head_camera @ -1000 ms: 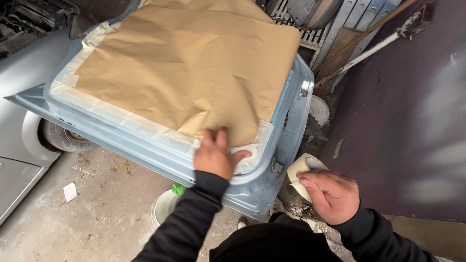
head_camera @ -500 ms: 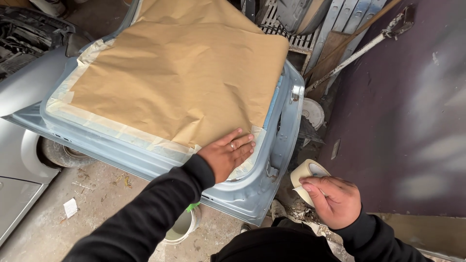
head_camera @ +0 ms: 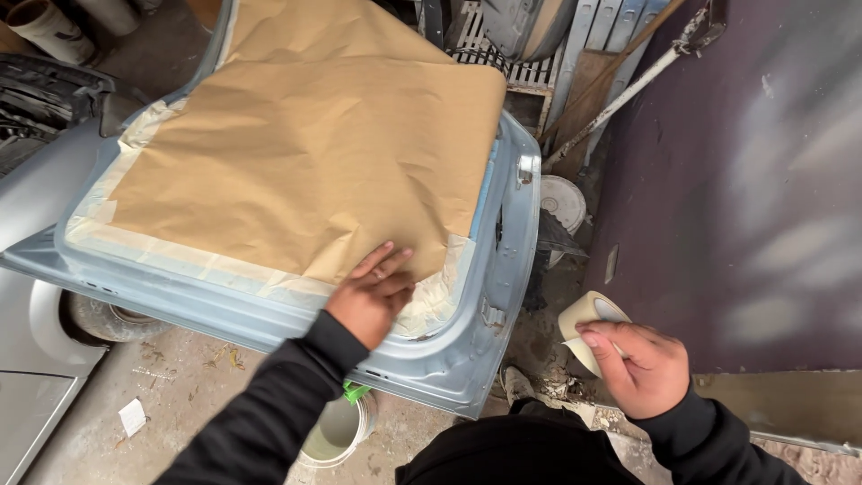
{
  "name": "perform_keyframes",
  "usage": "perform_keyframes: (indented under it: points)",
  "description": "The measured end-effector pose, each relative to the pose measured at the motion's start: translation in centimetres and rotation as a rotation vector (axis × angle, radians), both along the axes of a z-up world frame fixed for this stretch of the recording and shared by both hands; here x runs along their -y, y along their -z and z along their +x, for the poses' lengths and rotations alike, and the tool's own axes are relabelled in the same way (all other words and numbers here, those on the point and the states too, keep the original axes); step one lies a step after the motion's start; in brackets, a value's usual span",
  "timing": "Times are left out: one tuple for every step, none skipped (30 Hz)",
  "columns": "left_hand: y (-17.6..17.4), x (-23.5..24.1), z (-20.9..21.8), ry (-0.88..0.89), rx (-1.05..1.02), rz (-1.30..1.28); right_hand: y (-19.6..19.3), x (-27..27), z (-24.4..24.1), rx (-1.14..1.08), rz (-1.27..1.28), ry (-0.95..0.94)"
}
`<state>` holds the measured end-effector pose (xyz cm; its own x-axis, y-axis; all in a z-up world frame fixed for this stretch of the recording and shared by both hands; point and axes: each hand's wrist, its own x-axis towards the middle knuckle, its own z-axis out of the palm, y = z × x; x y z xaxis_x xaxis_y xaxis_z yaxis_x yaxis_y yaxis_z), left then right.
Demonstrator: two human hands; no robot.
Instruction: The person applies masking tape to the edges of a car door that is covered with brown paper. They tear off pieces of tape from a roll and press them down along the perimeter of the door to secure the paper in place.
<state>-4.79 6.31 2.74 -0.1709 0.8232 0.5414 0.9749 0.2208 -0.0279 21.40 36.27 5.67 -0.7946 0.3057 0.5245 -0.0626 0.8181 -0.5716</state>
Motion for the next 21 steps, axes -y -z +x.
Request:
perform_keyframes:
  points:
    - [0.6, -0.8, 0.2, -0.036, 0.013, 0.047, 0.0, 0.0, 0.0, 0.005, -0.017, 0.010]
    - [1.2, -1.5, 0.5, -0.071, 0.026, 0.094, -0.2, 0.1, -0.1, 0.009, -0.034, 0.019]
    - [1.9, -2.6, 1.0, -0.081, 0.020, 0.098, 0.0, 0.2, -0.1, 0.004, -0.030, 0.009]
    - [2.6, -3.6, 1.5, -0.060, 0.116, -0.087, 0.2, 0.3, -0.1, 0.008, -0.021, 0.029]
    - [3.5, -4.4, 2.1, -0.048, 0.219, -0.270, 0.4, 0.4, -0.2, 0.017, -0.012, 0.037]
    - [4.5, -4.6, 1.6, -0.068, 0.220, -0.263, 0.6, 0.5, -0.5, 0.015, -0.007, 0.016]
    - [5.4, -5.2, 1.0, -0.044, 0.095, -0.274, 0.7, 0.5, -0.8, 0.012, -0.002, 0.016]
    - [6.3, -5.7, 0.4, -0.022, -0.030, -0.285, 0.9, 0.6, -1.0, 0.009, 0.004, 0.016]
    - [6.2, -5.6, 0.1, -0.037, -0.027, -0.277, 0.3, 0.9, -1.1, 0.010, 0.011, 0.001]
    - [6.2, -5.5, -0.1, -0.018, -0.090, -0.311, -0.2, 1.3, -1.2, 0.003, 0.022, -0.002]
    - [6.1, -5.4, -0.6, -0.005, -0.158, -0.342, -0.7, 1.5, -1.7, -0.010, 0.035, -0.010]
    - [6.3, -4.9, 0.1, -0.027, -0.160, -0.332, -0.6, 1.5, -1.5, -0.015, 0.047, -0.029]
    - [6.4, -4.6, 0.4, -0.017, -0.095, -0.296, -0.5, 1.5, -1.4, -0.029, 0.032, -0.006]
    - [6.4, -4.4, 0.7, -0.006, -0.032, -0.259, -0.4, 1.4, -1.4, -0.042, 0.017, 0.016]
    - [5.8, -4.5, 1.3, -0.007, -0.034, -0.254, -0.5, 1.6, -1.3, -0.045, 0.022, 0.016]
    - [5.3, -4.6, 1.9, -0.060, 0.050, -0.292, -0.5, 1.6, -1.2, -0.030, 0.012, 0.023]
    - [5.0, -4.7, 2.9, -0.115, 0.142, -0.329, -0.5, 1.7, -1.0, -0.008, 0.003, 0.028]
    - [5.2, -4.1, 4.0, -0.116, 0.147, -0.325, -0.3, 1.9, -0.5, -0.003, 0.008, 0.026]
    - [5.1, -3.7, 4.7, -0.158, 0.101, -0.311, -0.2, 1.9, -0.3, -0.013, 0.015, 0.039]
    - [5.0, -3.5, 5.3, -0.200, 0.056, -0.297, -0.2, 1.9, -0.2, -0.022, 0.022, 0.052]
    - [5.3, -3.1, 6.4, -0.192, 0.054, -0.292, 0.2, 1.8, 0.2, -0.023, 0.027, 0.061]
